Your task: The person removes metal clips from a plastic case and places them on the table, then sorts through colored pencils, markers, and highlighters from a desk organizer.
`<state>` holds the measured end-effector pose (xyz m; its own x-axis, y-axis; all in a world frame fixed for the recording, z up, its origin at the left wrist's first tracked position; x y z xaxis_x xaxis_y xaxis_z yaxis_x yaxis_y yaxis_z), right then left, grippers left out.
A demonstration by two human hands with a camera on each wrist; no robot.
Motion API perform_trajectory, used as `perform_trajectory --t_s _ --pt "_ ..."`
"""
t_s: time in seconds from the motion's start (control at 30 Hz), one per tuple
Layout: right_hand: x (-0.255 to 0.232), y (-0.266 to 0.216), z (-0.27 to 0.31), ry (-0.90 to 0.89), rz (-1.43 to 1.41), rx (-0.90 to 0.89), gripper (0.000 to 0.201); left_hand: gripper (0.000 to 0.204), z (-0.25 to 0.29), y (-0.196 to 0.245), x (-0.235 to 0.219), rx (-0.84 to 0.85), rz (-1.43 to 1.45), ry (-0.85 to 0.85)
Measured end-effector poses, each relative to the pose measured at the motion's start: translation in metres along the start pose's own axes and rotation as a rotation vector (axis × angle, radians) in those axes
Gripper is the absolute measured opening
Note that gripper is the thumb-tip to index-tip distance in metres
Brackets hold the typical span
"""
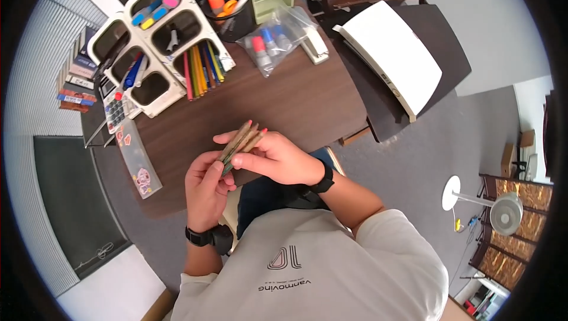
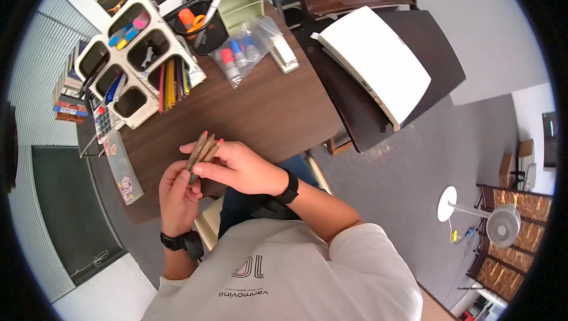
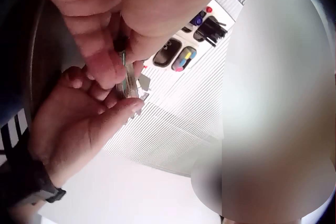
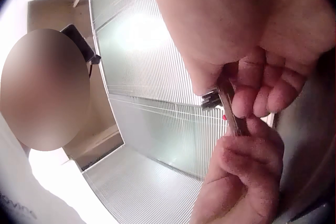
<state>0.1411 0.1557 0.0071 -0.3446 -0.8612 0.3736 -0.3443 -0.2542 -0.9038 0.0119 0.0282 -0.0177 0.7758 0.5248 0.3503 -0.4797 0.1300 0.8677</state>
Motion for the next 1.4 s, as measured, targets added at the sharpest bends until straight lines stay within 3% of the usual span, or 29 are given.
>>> perform_trajectory --t_s 0.07,0.13,0.17,0.23,0.3,0.43,0.5,0.6,0.67,0.77,0.83,0.97,1.1,1.17,1.27,1.33,1.4 --pt "-0.001 0.003 0.002 0.073 -0.269 0.056 0.024 0.023 -0.005 0.002 0.006 0.017 -0.052 -0.087" --pt "-0.001 0.004 0.001 0.107 -0.307 0.049 0.021 0.024 -0.006 0.014 0.014 0.149 -0.529 0.001" --pt "-0.001 0.005 0.000 0.129 -0.352 0.046 0.018 0.024 -0.006 0.009 0.017 0.149 -0.528 -0.006" --pt "-0.003 0.009 0.002 0.150 -0.398 0.043 0.016 0.024 -0.003 0.010 0.026 0.435 -0.706 -0.025" --pt "-0.007 0.014 0.003 0.167 -0.185 0.084 0.023 0.023 -0.001 0.012 0.027 0.426 -0.770 -0.013" --pt "-0.002 0.009 0.004 0.174 -0.116 0.126 0.022 0.021 -0.001 0.016 0.027 0.414 -0.806 -0.009" --pt "0.000 0.005 0.004 0.178 -0.153 0.057 0.015 0.022 -0.003 0.019 0.025 0.397 -0.786 -0.003" --pt "0.002 0.010 0.004 0.189 -0.270 0.064 0.010 0.027 -0.005 0.023 0.023 0.274 -0.707 -0.037" --pt "-0.004 0.016 0.006 0.170 -0.221 0.056 0.011 0.031 -0.006 0.018 0.023 0.100 -0.517 -0.115" --pt "0.000 0.015 0.004 0.168 -0.229 0.031 0.009 0.032 -0.006 0.013 0.013 0.001 -0.454 -0.157" --pt "0.006 0.010 0.003 0.178 -0.282 0.021 0.008 0.032 -0.004 0.016 0.015 0.016 -0.488 -0.194" --pt "0.003 0.006 0.004 0.199 -0.093 0.060 0.011 0.035 -0.001 0.018 0.022 0.035 -0.563 -0.244" --pt "0.000 0.011 0.006 0.243 -0.021 0.030 0.016 0.044 0.004 0.032 0.020 0.109 -0.678 -0.180" --pt "-0.002 0.012 0.008 0.258 -0.011 0.064 0.016 0.044 0.001 0.036 -0.001 0.188 -0.689 -0.025" --pt "-0.005 0.013 0.008 0.274 0.004 0.091 0.016 0.045 -0.012 0.047 -0.031 0.168 -0.343 0.136" --pt "-0.004 0.012 0.009 0.259 0.013 0.101 0.017 0.037 -0.027 0.054 -0.035 0.059 0.114 0.155" --pt "-0.002 0.012 0.008 0.255 0.032 0.104 0.017 0.036 -0.042 0.065 -0.042 -0.006 0.276 0.009"
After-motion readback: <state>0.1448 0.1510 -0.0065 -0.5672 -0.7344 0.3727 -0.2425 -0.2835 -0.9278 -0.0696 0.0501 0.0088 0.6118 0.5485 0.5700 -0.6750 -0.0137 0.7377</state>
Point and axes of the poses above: each hand's wrist, its own z-axis away from the middle knuckle, its own x-axis out of the palm, y = z × x, the point moved 5 cm from there along -z, towards the middle knuckle, and after that the axes turned 8 degrees about -z, right-handed, at the moved point
